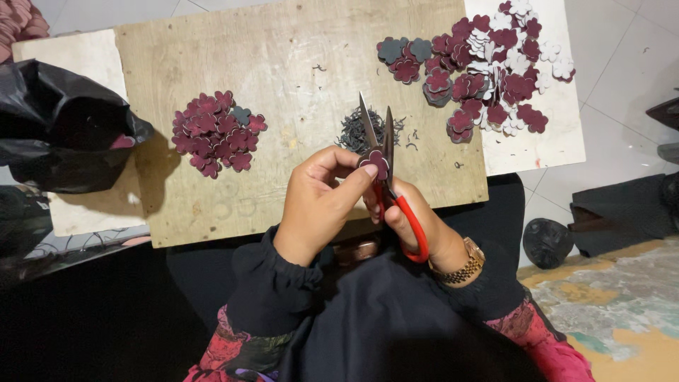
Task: The person sits at a workbench and trims the edges of small fabric flower-shaped cutouts with red-handled scissors, working one piece at a time. Trimmed pieces are placed on a pile to the left, and cut scraps accumulate on the board in front of them.
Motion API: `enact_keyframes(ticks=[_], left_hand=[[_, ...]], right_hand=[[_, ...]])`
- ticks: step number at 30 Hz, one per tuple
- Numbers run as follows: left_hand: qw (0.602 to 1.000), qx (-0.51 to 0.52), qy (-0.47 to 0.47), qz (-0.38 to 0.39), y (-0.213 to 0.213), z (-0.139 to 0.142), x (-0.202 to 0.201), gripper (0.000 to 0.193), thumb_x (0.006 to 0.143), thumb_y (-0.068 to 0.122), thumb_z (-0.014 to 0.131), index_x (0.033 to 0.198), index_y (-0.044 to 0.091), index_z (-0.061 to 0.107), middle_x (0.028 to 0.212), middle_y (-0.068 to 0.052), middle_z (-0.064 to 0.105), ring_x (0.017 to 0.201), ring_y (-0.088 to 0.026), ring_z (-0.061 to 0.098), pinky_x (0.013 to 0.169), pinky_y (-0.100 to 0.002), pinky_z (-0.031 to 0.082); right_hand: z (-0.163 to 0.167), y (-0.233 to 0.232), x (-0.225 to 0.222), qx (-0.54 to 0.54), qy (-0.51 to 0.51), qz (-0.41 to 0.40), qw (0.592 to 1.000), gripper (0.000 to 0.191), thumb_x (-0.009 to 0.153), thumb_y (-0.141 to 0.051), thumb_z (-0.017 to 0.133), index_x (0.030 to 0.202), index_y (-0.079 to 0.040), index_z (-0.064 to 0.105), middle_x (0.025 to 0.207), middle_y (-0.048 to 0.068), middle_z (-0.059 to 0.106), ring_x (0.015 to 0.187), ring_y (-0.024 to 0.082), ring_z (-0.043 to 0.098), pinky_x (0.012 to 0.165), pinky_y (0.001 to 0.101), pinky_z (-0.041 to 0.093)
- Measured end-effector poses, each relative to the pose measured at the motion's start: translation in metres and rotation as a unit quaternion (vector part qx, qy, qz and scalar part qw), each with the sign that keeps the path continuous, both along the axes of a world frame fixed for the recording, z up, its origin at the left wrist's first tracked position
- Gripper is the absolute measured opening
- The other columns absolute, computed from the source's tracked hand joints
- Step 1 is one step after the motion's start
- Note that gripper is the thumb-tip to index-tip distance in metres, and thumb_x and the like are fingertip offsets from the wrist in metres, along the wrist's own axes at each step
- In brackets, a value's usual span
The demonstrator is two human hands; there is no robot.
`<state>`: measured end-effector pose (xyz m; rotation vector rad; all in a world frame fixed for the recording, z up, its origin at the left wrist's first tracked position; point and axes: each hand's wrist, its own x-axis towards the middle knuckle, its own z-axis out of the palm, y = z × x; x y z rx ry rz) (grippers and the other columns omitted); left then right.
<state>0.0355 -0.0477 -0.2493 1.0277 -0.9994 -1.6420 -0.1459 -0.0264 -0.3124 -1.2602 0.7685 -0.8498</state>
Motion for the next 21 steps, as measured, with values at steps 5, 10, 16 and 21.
enact_keyframes(ticks=[5, 10, 16, 21], left_hand=[[1.0, -0.01, 0.005, 0.011, 0.001, -0.003, 0.001, 0.008, 0.098, 0.006, 0.068, 0.095, 0.0, 0.066, 0.079, -0.006, 0.072, 0.07, -0.01, 0.067, 0.067, -0.027, 0.056], [0.997, -0.03, -0.059, 0.041, -0.002, -0.013, 0.004, 0.007, 0.097, 0.007, 0.072, 0.096, 0.001, 0.069, 0.087, -0.001, 0.071, 0.079, -0.005, 0.062, 0.074, -0.023, 0.051], [0.997, -0.024, -0.044, 0.054, -0.003, -0.019, 0.008, 0.006, 0.097, 0.007, 0.072, 0.097, 0.002, 0.069, 0.09, 0.0, 0.071, 0.081, -0.005, 0.062, 0.074, -0.022, 0.05], [0.998, -0.026, -0.027, 0.052, -0.004, -0.017, 0.011, 0.005, 0.097, 0.006, 0.071, 0.097, 0.002, 0.068, 0.093, -0.002, 0.073, 0.085, -0.006, 0.066, 0.079, -0.023, 0.053]], right_hand=[[0.003, 0.0, 0.0, 0.002, -0.012, -0.007, 1.0, 0.078, 0.085, -0.085, 0.058, 0.094, -0.008, 0.05, 0.087, -0.001, 0.048, 0.077, 0.009, 0.047, 0.069, 0.0238, 0.045], [0.001, 0.0, 0.001, 0.024, -0.02, -0.002, 1.0, 0.077, 0.083, -0.083, 0.061, 0.096, -0.008, 0.051, 0.087, -0.002, 0.047, 0.074, 0.007, 0.046, 0.066, 0.0221, 0.043], [-0.004, 0.001, 0.001, 0.046, -0.034, 0.006, 0.998, 0.071, 0.086, -0.078, 0.064, 0.096, -0.009, 0.051, 0.085, -0.004, 0.047, 0.072, 0.006, 0.045, 0.064, 0.0209, 0.042], [-0.008, 0.002, -0.001, 0.035, -0.032, 0.005, 0.999, 0.064, 0.089, -0.073, 0.066, 0.096, -0.01, 0.051, 0.087, -0.004, 0.049, 0.073, 0.005, 0.044, 0.063, 0.0203, 0.04]])
